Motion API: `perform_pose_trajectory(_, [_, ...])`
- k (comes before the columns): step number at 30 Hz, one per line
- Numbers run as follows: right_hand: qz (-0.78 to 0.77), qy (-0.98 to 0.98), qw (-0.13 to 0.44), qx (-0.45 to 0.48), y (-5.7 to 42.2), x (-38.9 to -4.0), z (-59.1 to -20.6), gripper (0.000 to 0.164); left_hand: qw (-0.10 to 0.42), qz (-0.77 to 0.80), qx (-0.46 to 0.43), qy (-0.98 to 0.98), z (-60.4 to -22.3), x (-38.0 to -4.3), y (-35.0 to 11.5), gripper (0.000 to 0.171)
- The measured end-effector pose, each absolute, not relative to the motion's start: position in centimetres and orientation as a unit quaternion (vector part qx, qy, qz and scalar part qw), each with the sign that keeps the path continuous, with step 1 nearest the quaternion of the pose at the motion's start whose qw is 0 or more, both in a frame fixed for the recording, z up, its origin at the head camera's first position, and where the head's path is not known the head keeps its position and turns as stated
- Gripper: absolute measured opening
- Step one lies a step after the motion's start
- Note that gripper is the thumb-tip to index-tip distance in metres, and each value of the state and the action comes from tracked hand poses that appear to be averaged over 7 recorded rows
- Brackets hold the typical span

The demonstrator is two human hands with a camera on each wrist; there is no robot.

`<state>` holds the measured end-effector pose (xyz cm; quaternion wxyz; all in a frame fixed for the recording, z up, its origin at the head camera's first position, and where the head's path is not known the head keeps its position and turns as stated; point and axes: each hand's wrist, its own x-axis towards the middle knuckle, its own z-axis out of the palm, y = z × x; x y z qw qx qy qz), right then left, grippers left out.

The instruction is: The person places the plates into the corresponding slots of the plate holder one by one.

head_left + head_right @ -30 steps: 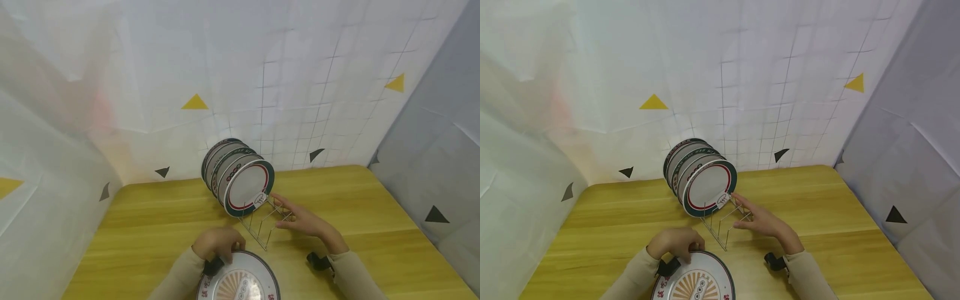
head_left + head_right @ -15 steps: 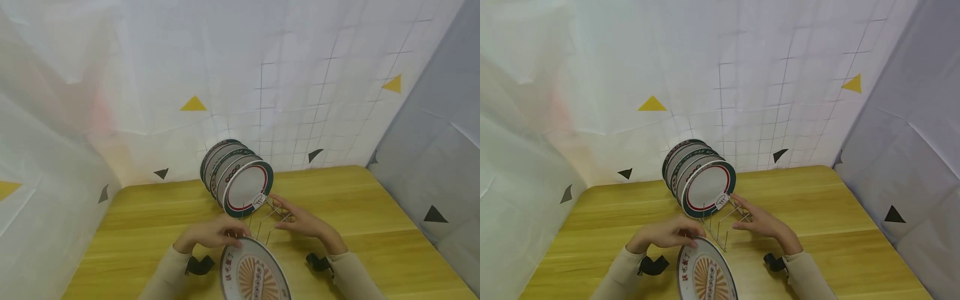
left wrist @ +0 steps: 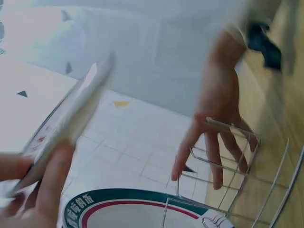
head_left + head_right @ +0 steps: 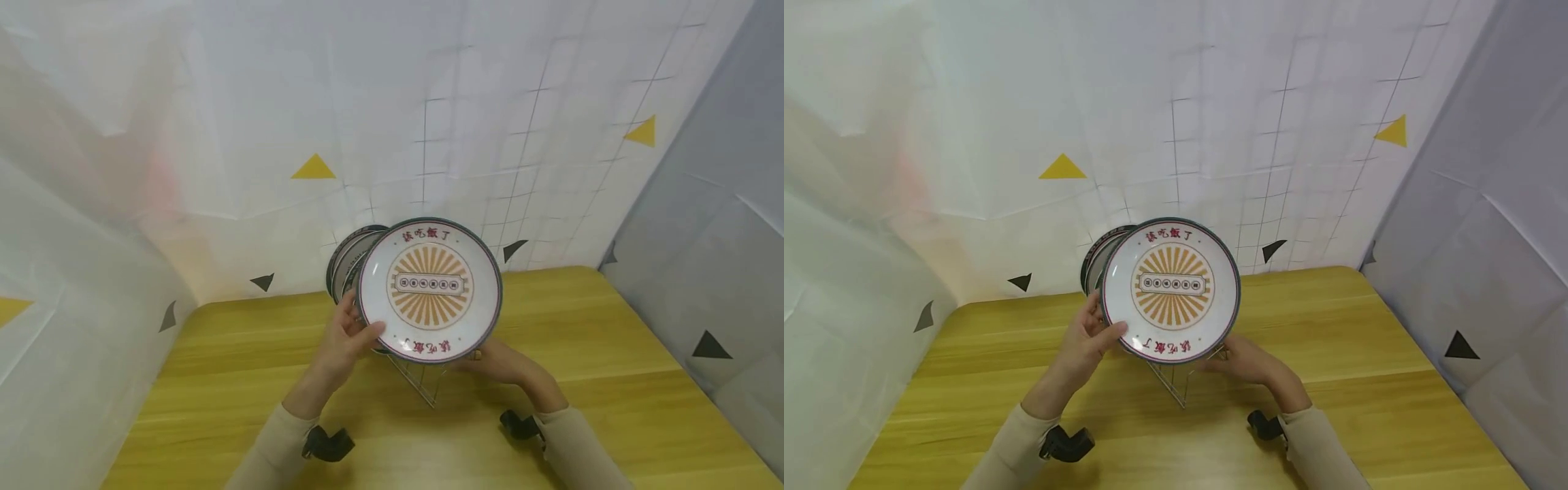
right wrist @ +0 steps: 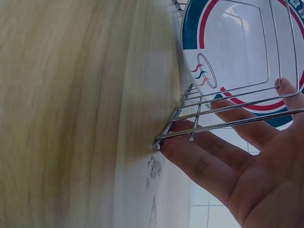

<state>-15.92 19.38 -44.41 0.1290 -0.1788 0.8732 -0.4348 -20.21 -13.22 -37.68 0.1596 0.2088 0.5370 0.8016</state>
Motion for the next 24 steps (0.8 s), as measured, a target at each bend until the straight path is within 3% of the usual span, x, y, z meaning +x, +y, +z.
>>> perform_pose_trajectory(7, [-0.396,0.894,0.156,-0.143,17.6,-15.6,-41.7,0.085,-0.154,0.669,0.219,0.693,-37.8,-20.4,-12.7,0.061])
perform_pose_trajectory(11, [-0.400,0.890,0.163,-0.145,17.9,-15.8,-42.1,0.085,-0.253,0.589,0.250,0.726,-39.8,-21.1,-12.2,0.062])
perform_pose_trajectory(17, [-0.405,0.888,0.160,-0.148,17.9,-15.7,-42.2,0.085,-0.297,0.522,0.277,0.750,-41.0,-20.8,-10.8,0.061])
perform_pose_trajectory(24, [-0.403,0.889,0.154,-0.154,17.9,-15.9,-42.3,0.088,-0.276,0.495,0.292,0.770,-41.9,-20.1,-9.8,0.065])
